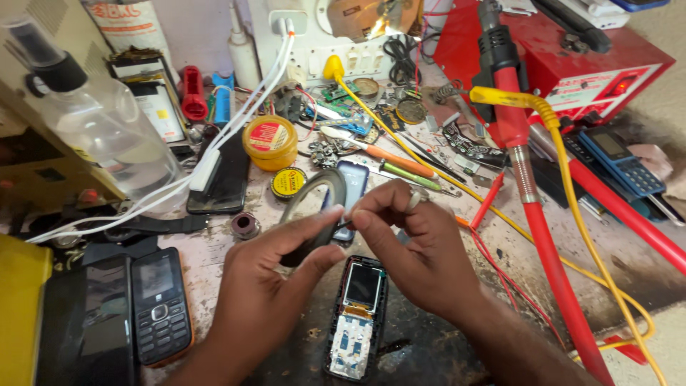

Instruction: The person disassembles a black feature phone, removes the front keypad assembly, and tests the screen by powering the device on. The screen displays the boot logo and home screen. The person then reassembles the phone by reattaching the keypad and back cover.

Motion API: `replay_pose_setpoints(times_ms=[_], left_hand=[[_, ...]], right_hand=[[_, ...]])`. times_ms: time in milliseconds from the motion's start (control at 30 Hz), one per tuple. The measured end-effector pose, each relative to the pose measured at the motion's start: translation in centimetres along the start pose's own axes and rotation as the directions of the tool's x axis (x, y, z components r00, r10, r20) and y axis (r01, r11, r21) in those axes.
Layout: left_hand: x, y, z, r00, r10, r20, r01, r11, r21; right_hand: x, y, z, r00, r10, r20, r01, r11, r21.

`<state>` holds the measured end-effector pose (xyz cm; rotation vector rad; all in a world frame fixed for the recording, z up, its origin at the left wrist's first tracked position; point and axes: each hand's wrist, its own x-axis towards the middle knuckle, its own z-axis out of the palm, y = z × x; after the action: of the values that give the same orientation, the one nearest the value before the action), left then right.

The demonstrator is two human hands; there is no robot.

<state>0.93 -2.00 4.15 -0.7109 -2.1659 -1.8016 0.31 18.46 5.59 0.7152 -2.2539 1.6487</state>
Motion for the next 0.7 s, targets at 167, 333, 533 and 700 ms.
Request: replay_pose_setpoints(times_ms=[167, 333, 533, 700], left_hand=[[-0.1, 0.1, -0.3, 0.995, 0.093, 0.026, -0.096, 0.987, 0.131], [0.0, 0.2, -0.2, 0.999, -0.034, 0.043, 0.030, 0.994, 0.110], [0.1, 0.7, -0.3, 0.992, 0.123, 0.034, -0.127, 0.986, 0.109], [0.1, 0.9, -0.5, 0.998, 0.062, 0.027, -0.064, 0.996, 0.061]], right_hand=[[0.2, -0.8, -0.1, 1.000, 0.002, -0.021, -0.005, 0.986, -0.167], [0.2, -1.0, -0.2, 0.999, 0.051, -0.014, -0.053, 0.984, -0.173], [0.9, -1.1, -4.1, 0.994, 0.096, -0.057, -0.109, 0.934, -0.340], [1.7, 0.7, -10.4, 0.867, 0.454, -0.205, -0.459, 0.572, -0.680]])
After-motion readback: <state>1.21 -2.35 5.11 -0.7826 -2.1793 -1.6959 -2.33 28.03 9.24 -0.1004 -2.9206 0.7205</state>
